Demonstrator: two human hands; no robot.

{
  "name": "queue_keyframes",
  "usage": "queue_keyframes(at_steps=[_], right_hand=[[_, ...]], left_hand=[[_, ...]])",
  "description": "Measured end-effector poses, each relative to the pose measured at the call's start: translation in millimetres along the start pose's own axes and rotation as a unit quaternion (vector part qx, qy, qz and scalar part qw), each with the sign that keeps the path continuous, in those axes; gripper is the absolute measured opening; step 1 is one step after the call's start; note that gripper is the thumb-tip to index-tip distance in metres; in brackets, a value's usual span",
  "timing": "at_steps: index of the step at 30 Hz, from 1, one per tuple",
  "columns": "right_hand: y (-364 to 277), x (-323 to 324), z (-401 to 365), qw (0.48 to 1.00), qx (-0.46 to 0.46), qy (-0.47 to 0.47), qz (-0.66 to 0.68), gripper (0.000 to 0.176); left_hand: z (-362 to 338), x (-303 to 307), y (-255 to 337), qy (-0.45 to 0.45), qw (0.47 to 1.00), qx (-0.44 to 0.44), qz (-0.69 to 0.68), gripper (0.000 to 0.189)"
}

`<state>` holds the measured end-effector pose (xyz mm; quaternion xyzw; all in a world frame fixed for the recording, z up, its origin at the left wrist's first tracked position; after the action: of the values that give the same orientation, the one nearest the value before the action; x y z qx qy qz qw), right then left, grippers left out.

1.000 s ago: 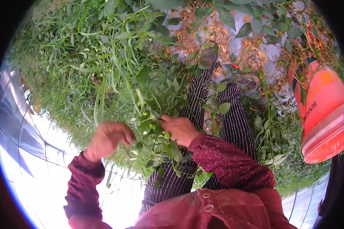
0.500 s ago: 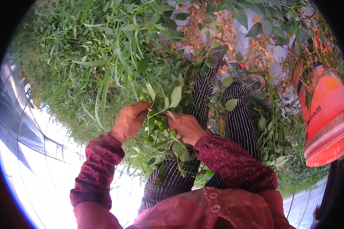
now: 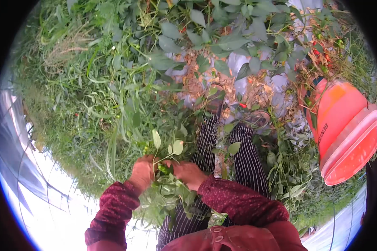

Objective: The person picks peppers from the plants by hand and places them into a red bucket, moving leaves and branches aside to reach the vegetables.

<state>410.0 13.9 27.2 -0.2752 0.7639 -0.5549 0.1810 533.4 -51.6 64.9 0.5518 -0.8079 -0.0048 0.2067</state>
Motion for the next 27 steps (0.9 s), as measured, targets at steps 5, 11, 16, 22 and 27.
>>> queue_keyframes(at_steps=[5,11,16,22,27], right_hand=[[4,-2,-1,0.997,-0.007,0.042,0.067,0.039],[9,-12,8,0.99,-0.102,-0.082,0.052,0.032],[-5,-17,16,0.987,-0.109,-0.097,-0.07,0.022],[9,-24,25,0.946,-0.218,-0.08,0.228,0.045],[5,-22,37,0.971,-0.219,0.058,0.076,0.035]], left_hand=[[-13,19,27,-0.054,0.989,0.063,0.121,0.035],[-31,32,48,-0.138,0.984,0.086,0.079,0.026],[-53,34,43,-0.119,0.985,0.114,0.049,0.02],[-73,56,40,-0.115,0.973,0.137,-0.149,0.016],[-23,109,119,-0.082,0.87,-0.084,-0.478,0.023]])
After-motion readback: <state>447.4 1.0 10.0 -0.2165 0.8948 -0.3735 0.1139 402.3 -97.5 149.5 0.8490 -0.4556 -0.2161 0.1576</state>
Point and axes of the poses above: each hand's wrist, its own z-axis towards the middle knuckle, its own x-axis out of the back of the hand, y = z × x, the point moved 5 cm from there along z, towards the middle knuckle, and after that the axes turned 7 degrees about -z, right-handed, at the moved point
